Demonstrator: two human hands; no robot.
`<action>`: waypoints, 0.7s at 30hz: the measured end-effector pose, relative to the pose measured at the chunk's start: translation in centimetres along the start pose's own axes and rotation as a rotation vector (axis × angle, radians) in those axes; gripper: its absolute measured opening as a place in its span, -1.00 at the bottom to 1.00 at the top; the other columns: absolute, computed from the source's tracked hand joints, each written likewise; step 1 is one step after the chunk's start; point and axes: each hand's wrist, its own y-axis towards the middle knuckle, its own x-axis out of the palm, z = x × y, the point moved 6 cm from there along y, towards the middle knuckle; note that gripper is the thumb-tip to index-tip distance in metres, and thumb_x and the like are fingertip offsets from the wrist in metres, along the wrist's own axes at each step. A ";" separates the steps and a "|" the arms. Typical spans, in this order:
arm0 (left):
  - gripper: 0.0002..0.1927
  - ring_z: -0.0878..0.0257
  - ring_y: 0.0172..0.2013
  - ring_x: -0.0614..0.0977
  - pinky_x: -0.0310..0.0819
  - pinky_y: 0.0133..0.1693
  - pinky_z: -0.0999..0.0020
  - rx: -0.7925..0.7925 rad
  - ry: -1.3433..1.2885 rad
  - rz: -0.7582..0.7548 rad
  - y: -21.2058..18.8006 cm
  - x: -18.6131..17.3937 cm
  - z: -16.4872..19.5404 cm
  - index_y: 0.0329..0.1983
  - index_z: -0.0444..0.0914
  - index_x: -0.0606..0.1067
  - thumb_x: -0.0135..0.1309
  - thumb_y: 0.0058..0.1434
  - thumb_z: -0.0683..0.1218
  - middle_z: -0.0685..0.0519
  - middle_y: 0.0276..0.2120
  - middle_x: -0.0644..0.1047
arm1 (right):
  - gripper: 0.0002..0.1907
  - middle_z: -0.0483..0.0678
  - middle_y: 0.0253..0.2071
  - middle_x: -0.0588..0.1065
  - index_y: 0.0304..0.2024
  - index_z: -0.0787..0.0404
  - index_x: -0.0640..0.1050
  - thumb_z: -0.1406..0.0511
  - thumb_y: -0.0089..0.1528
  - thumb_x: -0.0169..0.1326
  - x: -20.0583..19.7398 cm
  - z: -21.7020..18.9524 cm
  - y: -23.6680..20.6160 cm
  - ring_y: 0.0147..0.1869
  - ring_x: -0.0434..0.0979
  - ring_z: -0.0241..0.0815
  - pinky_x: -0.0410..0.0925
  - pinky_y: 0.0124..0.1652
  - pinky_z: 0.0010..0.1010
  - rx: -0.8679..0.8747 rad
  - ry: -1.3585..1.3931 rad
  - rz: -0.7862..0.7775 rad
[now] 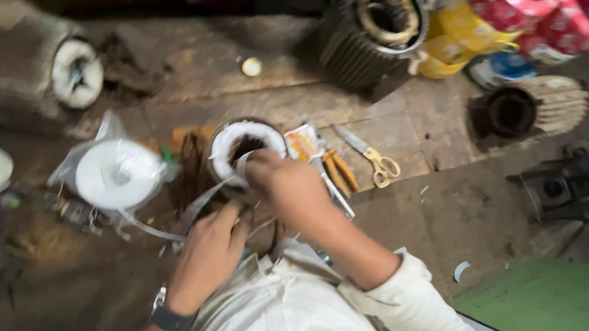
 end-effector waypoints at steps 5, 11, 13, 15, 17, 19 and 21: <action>-0.74 -0.26 -0.25 0.61 0.47 -0.29 -0.04 0.043 -0.076 0.169 -1.5 -4.2 -3.5 -0.15 -0.29 0.53 -0.05 0.39 0.00 -0.25 -0.32 0.58 | -0.75 -0.07 -0.16 0.54 -0.03 0.24 0.54 0.43 0.22 0.03 1.3 6.7 -3.2 -0.35 0.35 -0.26 0.24 -0.39 -0.41 0.508 0.892 -0.012; -0.71 -0.19 -0.26 0.61 0.43 -0.25 0.00 -0.162 0.194 0.487 -4.2 -13.3 -8.0 -0.08 -0.32 0.55 0.01 0.49 0.02 -0.21 -0.30 0.58 | -0.88 -0.03 -0.09 0.53 -0.07 0.23 0.45 0.42 0.34 -0.05 2.8 8.2 -5.2 -0.12 0.50 -0.26 0.40 -0.11 -0.41 0.566 1.584 0.232; -0.70 -0.14 -0.29 0.58 0.41 -0.26 0.05 -0.107 0.238 0.552 -5.1 -14.6 -7.4 -0.14 -0.33 0.54 0.09 0.51 0.03 -0.16 -0.31 0.53 | -0.92 0.02 -0.02 0.49 -0.02 0.21 0.40 0.38 0.43 -0.03 0.8 6.8 -4.4 -0.02 0.50 -0.22 0.42 0.03 -0.35 0.234 1.240 0.267; -0.64 -0.07 -0.34 0.53 0.37 -0.29 0.12 0.020 0.343 0.595 -6.3 -15.2 -5.3 -0.29 -0.33 0.52 0.19 0.50 0.04 -0.10 -0.37 0.47 | -0.91 0.05 -0.04 0.46 0.00 0.21 0.37 0.36 0.48 -0.03 -0.6 5.2 -3.9 -0.01 0.49 -0.20 0.42 0.04 -0.33 0.034 1.061 0.254; -0.57 0.00 -0.48 0.44 0.28 -0.41 0.13 0.033 0.343 0.667 -7.6 -15.2 -3.5 -0.48 -0.34 0.43 0.30 0.31 0.04 -0.09 -0.48 0.37 | -0.90 0.04 -0.15 0.45 0.00 0.22 0.35 0.35 0.49 -0.02 -1.2 4.0 -3.6 -0.10 0.47 -0.21 0.39 -0.06 -0.38 -0.059 1.056 0.206; -0.53 0.06 -0.57 0.37 0.20 -0.49 0.15 0.118 0.430 0.741 -8.7 -14.7 -1.5 -0.63 -0.32 0.37 0.35 0.20 0.00 -0.06 -0.55 0.31 | -0.91 -0.09 -0.30 0.39 0.03 0.20 0.35 0.35 0.51 -0.03 -1.3 3.5 -3.6 -0.26 0.37 -0.32 0.41 -0.07 -0.36 -0.060 1.269 0.176; -0.53 0.11 -0.61 0.31 0.14 -0.53 0.18 0.281 0.610 0.803 -9.7 -14.1 0.1 -0.71 -0.25 0.33 0.33 0.18 -0.08 -0.02 -0.59 0.29 | -0.91 -0.13 -0.34 0.36 0.02 0.21 0.35 0.37 0.48 -0.04 -0.9 4.4 -3.6 -0.35 0.29 -0.36 0.35 -0.17 -0.38 0.041 1.353 0.192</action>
